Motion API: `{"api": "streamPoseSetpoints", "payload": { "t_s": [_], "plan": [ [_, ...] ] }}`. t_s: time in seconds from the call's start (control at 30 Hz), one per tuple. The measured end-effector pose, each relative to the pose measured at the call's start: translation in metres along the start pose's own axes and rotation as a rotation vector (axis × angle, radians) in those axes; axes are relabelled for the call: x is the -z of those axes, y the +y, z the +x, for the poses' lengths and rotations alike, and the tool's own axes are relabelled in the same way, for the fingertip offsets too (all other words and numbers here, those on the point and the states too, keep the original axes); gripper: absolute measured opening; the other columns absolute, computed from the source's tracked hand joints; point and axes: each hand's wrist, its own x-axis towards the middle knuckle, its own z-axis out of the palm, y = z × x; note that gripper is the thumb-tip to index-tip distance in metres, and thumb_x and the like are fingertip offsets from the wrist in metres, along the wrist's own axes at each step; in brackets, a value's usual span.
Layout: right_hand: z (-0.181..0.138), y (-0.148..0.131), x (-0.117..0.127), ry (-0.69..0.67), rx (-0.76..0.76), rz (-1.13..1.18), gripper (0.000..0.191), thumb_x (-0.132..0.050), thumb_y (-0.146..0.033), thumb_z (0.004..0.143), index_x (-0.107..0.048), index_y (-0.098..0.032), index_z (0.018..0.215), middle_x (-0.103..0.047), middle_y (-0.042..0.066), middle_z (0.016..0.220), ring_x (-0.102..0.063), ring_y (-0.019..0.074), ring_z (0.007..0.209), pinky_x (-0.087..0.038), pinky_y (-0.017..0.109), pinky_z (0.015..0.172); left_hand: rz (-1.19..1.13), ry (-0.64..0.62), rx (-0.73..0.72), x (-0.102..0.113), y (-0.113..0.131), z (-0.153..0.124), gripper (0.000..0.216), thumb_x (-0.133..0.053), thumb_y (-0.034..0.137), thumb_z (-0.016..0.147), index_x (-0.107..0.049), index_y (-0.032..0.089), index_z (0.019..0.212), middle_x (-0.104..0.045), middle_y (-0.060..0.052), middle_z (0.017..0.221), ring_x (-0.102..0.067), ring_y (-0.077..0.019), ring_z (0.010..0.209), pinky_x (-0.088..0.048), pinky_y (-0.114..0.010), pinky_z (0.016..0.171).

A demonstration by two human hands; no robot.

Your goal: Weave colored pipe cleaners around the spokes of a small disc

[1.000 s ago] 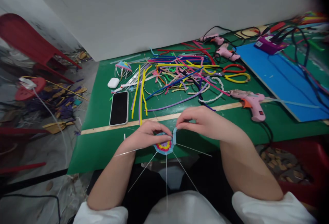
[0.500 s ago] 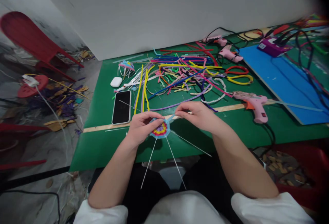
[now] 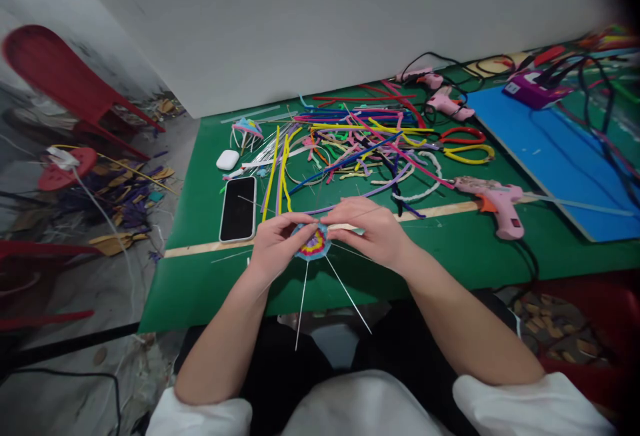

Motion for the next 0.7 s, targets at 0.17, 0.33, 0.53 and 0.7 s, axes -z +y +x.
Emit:
{"api": "streamPoseSetpoints", "payload": {
  "t_s": [0.17, 0.33, 0.53, 0.7],
  "plan": [
    [0.001, -0.004, -0.012, 0.121, -0.036, 0.032, 0.013, -0.061, -0.028, 0.08, -0.068, -0.018, 0.083, -0.072, 0.005, 0.081, -0.064, 0.0156, 0.079, -0.048, 0.029, 0.075, 0.045, 0.036, -0.056, 0.0, -0.001, -0.002, 0.015, -0.069, 0.028, 0.069, -0.07, 0.016, 0.079, -0.071, -0.004, 0.078, -0.064, -0.0123, 0.066, -0.053, -0.02, 0.06],
    [0.003, -0.006, -0.014, 0.137, -0.064, 0.096, 0.009, -0.06, -0.02, 0.08, -0.067, -0.016, 0.076, -0.07, 0.004, 0.072, -0.062, 0.0133, 0.069, -0.049, 0.025, 0.067, 0.133, 0.069, -0.161, -0.001, 0.0, -0.005, 0.011, -0.068, 0.025, 0.071, -0.07, 0.018, 0.079, -0.071, -0.002, 0.079, -0.065, -0.012, 0.068, -0.053, -0.019, 0.062],
    [0.001, -0.003, -0.019, 0.172, -0.143, 0.188, 0.007, -0.061, -0.02, 0.079, -0.067, -0.017, 0.076, -0.07, 0.003, 0.075, -0.063, 0.0129, 0.071, -0.049, 0.024, 0.069, 0.148, 0.099, -0.17, -0.003, -0.002, -0.005, 0.011, -0.067, 0.025, 0.072, -0.07, 0.018, 0.08, -0.071, -0.003, 0.08, -0.066, -0.0126, 0.07, -0.054, -0.021, 0.063],
    [0.002, -0.002, -0.017, 0.012, -0.369, 0.486, 0.016, -0.059, -0.022, 0.08, -0.066, -0.018, 0.094, -0.069, 0.003, 0.094, -0.064, 0.0136, 0.086, -0.05, 0.026, 0.078, 0.181, 0.208, -0.173, -0.002, -0.003, -0.003, 0.013, -0.068, 0.028, 0.071, -0.07, 0.018, 0.08, -0.071, -0.003, 0.08, -0.065, -0.0131, 0.068, -0.053, -0.023, 0.062]
  ]
}}
